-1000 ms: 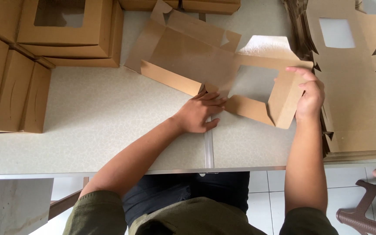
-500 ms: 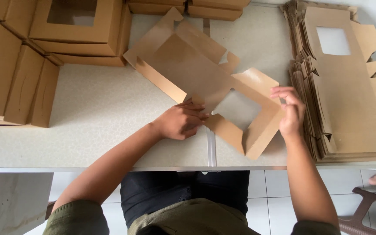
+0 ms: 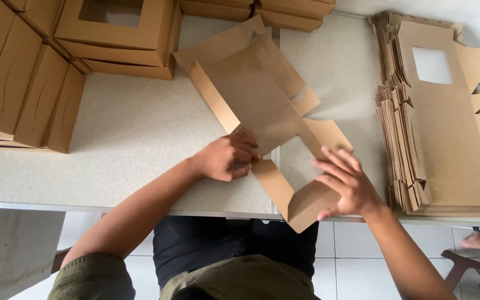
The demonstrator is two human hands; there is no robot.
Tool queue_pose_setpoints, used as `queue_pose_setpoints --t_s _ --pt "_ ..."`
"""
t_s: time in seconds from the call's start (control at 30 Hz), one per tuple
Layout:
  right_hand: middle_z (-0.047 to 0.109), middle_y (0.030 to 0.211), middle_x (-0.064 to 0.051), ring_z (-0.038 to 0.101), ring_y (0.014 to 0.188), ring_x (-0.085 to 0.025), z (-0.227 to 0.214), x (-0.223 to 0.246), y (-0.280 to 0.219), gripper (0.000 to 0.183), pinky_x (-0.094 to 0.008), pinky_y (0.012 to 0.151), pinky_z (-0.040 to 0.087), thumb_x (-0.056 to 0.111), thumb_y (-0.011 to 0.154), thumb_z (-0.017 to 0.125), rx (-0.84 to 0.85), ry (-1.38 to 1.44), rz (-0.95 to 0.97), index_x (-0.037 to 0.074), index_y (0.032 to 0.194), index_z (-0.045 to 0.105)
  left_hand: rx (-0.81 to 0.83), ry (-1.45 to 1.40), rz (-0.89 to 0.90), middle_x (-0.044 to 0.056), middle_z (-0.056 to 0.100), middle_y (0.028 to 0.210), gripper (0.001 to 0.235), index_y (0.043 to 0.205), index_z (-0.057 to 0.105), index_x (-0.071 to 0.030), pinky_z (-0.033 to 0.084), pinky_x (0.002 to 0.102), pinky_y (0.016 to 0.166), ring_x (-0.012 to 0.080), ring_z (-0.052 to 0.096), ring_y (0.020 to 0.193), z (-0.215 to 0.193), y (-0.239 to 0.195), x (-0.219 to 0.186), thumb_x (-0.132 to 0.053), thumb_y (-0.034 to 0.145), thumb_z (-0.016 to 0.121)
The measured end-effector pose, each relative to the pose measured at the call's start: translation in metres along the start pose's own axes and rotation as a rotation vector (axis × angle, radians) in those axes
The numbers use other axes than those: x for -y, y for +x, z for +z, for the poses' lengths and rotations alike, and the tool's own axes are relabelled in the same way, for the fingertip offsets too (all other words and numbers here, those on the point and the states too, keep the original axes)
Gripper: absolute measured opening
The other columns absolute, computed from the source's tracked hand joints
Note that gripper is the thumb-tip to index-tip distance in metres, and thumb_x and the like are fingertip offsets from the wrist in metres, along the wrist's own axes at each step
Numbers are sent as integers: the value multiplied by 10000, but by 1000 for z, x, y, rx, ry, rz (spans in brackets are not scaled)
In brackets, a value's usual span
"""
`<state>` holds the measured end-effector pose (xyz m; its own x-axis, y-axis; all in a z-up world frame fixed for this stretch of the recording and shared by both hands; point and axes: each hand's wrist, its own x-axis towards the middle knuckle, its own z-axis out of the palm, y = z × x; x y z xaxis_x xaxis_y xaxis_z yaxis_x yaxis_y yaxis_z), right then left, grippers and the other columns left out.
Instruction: Assembling a cardboard box with a clear window by folding and tucking the flaps along pre-scored lines.
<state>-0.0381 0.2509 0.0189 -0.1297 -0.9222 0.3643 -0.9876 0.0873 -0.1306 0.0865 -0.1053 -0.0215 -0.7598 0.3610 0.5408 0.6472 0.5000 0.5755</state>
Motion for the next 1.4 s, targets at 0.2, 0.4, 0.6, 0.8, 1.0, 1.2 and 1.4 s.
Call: queue_pose_setpoints --t_s 0.2,0.4,0.6,0.8,1.0,1.2,1.4 --pt "693 1226 -156 638 1225 -403 -5 24 14 911 -482 950 529 887 665 712 25 46 -121 107 1136 722 -89 60 51 77 783 874 199 734 719 -109 424 622 1085 367 741 1005 -3 4 16 -215 889 652" --pt "676 1191 -109 639 1220 -368 10 50 37 664 -465 903 552 506 623 905 74 -27 -50 124 1132 716 -169 319 -34 85 778 912 165 796 726 -114 464 582 1055 355 732 1056 -8 -6 52 -249 881 684" --pt "692 1125 -126 662 1173 -361 27 60 75 495 -471 857 584 495 764 844 128 -57 8 113 1059 737 -182 448 -208 92 768 944 226 992 761 -111 412 615 1107 368 697 1156 -34 -11 39 -315 910 714" --pt "679 1049 -71 665 1115 -293 60 68 103 402 -421 774 584 539 878 739 160 -127 2 150 978 723 -144 492 -323 122 739 1025 348 1155 739 -105 330 657 1149 393 627 1257 -59 -13 25 -387 955 703" --pt "636 907 -36 668 982 -260 84 61 134 426 -383 692 575 590 858 731 104 -109 -21 165 844 695 -174 207 -217 171 735 993 495 1053 757 -67 453 627 1039 450 661 1113 -88 -6 9 -540 920 704" --pt "591 840 -26 639 879 -253 68 65 161 406 -376 682 562 564 789 777 304 -54 47 175 849 679 258 362 -303 71 777 995 657 1019 793 -170 377 515 1130 342 676 1135 -98 10 -51 -705 641 837" --pt "644 854 -43 660 827 -251 80 63 167 376 -360 684 560 517 823 787 485 102 132 148 869 742 443 412 -276 -35 708 720 135 792 793 -190 482 381 888 218 686 745 -48 -8 -30 -312 778 849"
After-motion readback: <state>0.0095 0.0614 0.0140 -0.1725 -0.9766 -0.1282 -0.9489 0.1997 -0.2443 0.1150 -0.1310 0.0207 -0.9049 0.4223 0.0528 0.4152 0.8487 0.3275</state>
